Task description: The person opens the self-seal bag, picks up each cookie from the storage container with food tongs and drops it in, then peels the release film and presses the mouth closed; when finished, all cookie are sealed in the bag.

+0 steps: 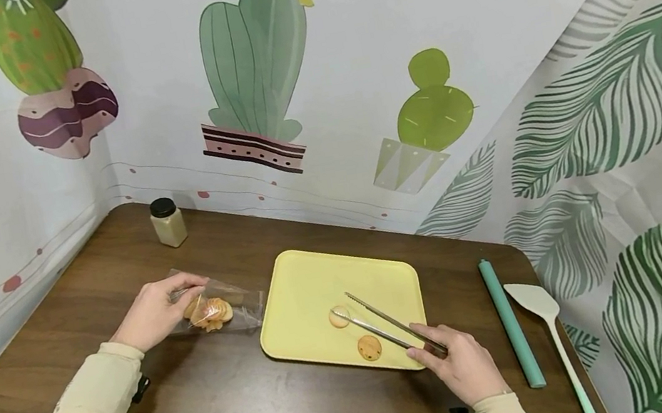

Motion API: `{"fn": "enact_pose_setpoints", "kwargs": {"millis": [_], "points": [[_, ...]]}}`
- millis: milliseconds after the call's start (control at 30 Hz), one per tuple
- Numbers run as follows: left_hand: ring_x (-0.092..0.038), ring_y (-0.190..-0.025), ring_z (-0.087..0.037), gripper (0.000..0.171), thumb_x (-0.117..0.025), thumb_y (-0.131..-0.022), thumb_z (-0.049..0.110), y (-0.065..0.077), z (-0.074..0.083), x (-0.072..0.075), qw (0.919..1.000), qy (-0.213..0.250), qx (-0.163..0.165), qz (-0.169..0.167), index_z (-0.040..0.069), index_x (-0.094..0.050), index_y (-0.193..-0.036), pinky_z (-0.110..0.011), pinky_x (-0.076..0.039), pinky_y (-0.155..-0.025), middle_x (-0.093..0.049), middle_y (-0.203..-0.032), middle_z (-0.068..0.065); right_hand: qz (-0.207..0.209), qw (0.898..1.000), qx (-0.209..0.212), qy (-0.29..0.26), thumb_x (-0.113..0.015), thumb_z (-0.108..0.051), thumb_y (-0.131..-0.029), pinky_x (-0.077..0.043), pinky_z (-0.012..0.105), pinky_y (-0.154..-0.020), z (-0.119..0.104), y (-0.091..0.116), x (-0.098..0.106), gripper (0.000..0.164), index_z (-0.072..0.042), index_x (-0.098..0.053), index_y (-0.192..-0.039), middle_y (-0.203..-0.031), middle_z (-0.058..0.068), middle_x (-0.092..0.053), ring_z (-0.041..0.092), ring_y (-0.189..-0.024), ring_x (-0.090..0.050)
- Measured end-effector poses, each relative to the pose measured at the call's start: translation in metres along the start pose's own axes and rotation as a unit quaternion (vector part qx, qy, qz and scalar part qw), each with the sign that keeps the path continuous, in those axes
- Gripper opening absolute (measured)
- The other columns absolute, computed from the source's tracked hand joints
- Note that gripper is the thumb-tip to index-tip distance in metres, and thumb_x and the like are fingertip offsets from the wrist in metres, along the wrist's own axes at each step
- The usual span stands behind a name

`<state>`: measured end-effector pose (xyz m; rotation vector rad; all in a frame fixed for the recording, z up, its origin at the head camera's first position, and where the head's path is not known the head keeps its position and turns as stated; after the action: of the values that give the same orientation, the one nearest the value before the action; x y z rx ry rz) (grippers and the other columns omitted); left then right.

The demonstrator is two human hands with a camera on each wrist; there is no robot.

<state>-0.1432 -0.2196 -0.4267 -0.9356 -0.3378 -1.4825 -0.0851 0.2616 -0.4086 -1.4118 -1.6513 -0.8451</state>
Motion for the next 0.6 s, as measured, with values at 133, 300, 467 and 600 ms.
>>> {"fn": "enact_pose_setpoints", "kwargs": {"millis": [133, 300, 467, 600], "points": [[-0.063, -0.085, -0.014, 0.017, -0.064, -0.095, 0.009, 0.0003, -0.0006, -0.0012, 1.0000, 0.003, 0.000, -0.001, 0.016, -0.072, -0.108, -0.030, -0.048, -0.069, -0.072, -0.103, 0.000, 0.000, 1.000, -0.001, -0.001, -0.077, -0.040, -0.082, -0.044, 0.034, -0.061, 0.0004, 0.0010, -0.0008, 0.043, -0.026, -0.070, -0.122, -0.082, -0.016, -0.060, 0.011, -0.073, -0.054], [-0.062, -0.085, -0.013, 0.017, -0.064, -0.095, 0.009, 0.0004, -0.0013, -0.0016, 1.0000, 0.003, -0.002, 0.001, 0.017, -0.072, -0.107, -0.028, -0.047, -0.068, -0.072, -0.103, 0.000, 0.000, 1.000, 0.001, -0.003, -0.078, -0.040, -0.082, -0.045, 0.034, -0.062, 0.0015, 0.0022, -0.0023, 0.043, -0.025, -0.070, -0.122, -0.085, -0.013, -0.063, 0.012, -0.074, -0.055], [-0.061, -0.081, -0.013, 0.017, -0.064, -0.095, 0.010, 0.0000, -0.0022, -0.0022, 1.0000, 0.005, -0.005, 0.003, 0.018, -0.072, -0.107, -0.027, -0.045, -0.066, -0.072, -0.103, 0.000, 0.002, 1.000, 0.000, 0.000, -0.078, -0.039, -0.081, -0.042, 0.031, -0.061, 0.0022, 0.0019, -0.0025, 0.042, -0.026, -0.071, -0.120, -0.074, -0.018, -0.055, 0.008, -0.068, -0.050], [-0.061, -0.082, -0.013, 0.016, -0.064, -0.095, 0.010, -0.0003, -0.0026, -0.0026, 1.0000, 0.005, -0.004, 0.002, 0.017, -0.072, -0.107, -0.028, -0.045, -0.066, -0.072, -0.103, 0.000, 0.006, 1.000, 0.000, -0.001, -0.078, -0.039, -0.081, -0.042, 0.031, -0.060, 0.0016, 0.0018, -0.0023, 0.041, -0.026, -0.071, -0.120, -0.076, -0.017, -0.057, 0.008, -0.068, -0.050]]}}
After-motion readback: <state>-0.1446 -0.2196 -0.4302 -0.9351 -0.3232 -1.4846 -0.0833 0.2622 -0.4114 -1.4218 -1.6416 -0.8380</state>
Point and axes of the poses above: each hand's wrist, its own y-axis away from the middle knuckle, its own x-axis out of the back of the hand, z = x × y, the point moved 2 cm from there along -y, towards the middle knuckle
